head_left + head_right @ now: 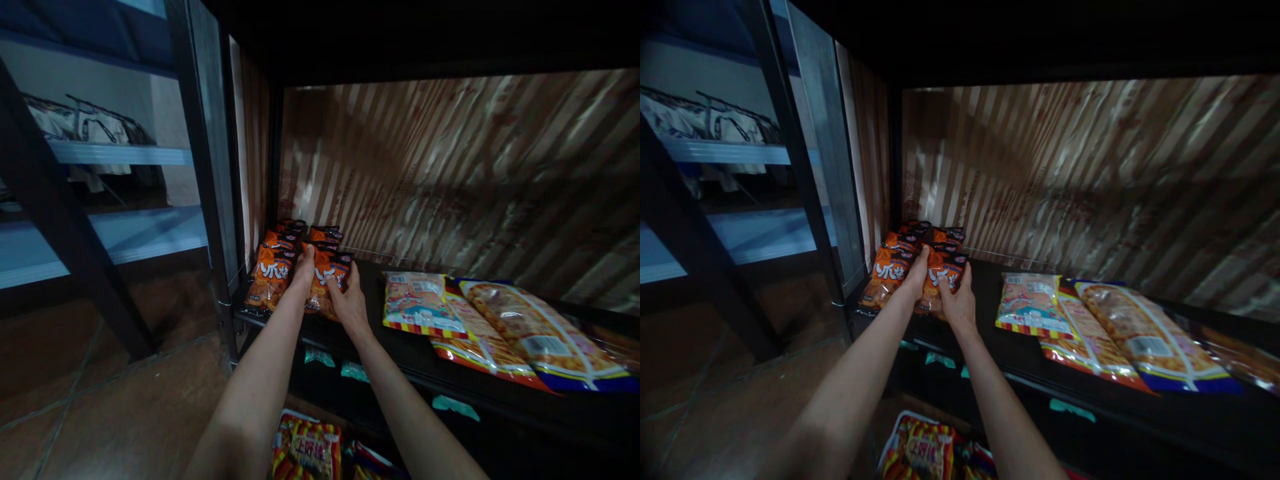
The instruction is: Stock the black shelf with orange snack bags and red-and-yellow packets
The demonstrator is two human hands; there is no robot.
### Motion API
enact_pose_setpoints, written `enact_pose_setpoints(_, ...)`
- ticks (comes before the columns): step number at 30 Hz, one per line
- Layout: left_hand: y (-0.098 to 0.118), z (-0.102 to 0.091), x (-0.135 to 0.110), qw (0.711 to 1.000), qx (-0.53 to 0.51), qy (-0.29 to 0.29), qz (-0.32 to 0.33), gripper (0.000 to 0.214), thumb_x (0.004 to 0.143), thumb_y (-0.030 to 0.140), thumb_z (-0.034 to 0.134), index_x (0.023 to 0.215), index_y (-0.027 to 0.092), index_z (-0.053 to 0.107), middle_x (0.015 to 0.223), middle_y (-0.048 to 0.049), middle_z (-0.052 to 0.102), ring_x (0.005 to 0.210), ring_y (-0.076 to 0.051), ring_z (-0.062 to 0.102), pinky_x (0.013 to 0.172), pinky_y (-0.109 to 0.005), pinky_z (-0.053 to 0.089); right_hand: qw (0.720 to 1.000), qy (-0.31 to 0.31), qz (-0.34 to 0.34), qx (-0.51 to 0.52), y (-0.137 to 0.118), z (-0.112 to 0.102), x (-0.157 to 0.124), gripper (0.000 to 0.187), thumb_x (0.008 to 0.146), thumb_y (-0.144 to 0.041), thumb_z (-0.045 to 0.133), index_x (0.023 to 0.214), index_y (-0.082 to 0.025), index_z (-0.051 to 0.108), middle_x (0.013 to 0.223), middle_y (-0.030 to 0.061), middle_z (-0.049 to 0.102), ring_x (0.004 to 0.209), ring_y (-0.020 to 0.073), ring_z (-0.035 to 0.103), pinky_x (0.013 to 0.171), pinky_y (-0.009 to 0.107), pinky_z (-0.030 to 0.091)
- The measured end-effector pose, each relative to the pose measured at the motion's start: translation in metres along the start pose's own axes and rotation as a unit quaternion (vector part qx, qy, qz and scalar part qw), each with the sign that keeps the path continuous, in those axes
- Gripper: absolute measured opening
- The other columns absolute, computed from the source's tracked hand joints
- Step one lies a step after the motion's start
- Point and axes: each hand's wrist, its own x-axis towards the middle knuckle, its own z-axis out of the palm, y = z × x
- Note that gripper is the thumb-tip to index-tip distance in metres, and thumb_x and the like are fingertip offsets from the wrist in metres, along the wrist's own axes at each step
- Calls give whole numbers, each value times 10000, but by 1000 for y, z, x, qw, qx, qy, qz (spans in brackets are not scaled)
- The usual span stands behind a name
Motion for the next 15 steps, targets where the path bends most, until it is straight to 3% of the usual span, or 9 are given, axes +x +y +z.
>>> enact_pose_setpoints(6, -6, -4, 4, 1000, 28, 3, 9, 659, 862, 670, 337, 1267, 186, 525, 1217, -92, 654, 1112, -236, 612, 928, -320, 477, 998, -62, 30, -9, 2, -1, 3, 829, 784, -616, 506, 1468, -205, 280, 1293, 135, 595, 1174, 321, 575, 1005, 485, 419)
enact_pose_setpoints(9, -8, -5, 7, 999, 43, 1, 17, 631, 860, 669, 347, 1201, 195, 585, 1216, -85, 656, 1157, -243, 586, 964, -319, 452, 998, -52, 43, -18, 0, 1, 1, 825, 793, -633, 476, 1454, -170, 305, 1242, 151, 623, 1136, 329, 597, 983, 480, 435)
enact_pose_setpoints(13, -8, -7, 10, 998, 56, 1, 21, 629, 876, 660, 303, 1161, 199, 621, 1213, -76, 661, 1191, -246, 564, 987, -321, 437, 998, -55, 11, -22, -7, 2, -1, 757, 801, -601, 492, 1424, -192, 357, 1231, 128, 631, 1118, 309, 606, 961, 450, 456)
enact_pose_setpoints(15, -7, -7, 11, 998, 61, 3, 17, 645, 884, 656, 274, 1141, 190, 637, 1187, -83, 674, 1191, -251, 565, 990, -326, 437, 998, -68, -1, -16, -9, 3, 0, 775, 804, -580, 502, 1451, -200, 305, 1259, 123, 614, 1136, 298, 596, 979, 450, 443)
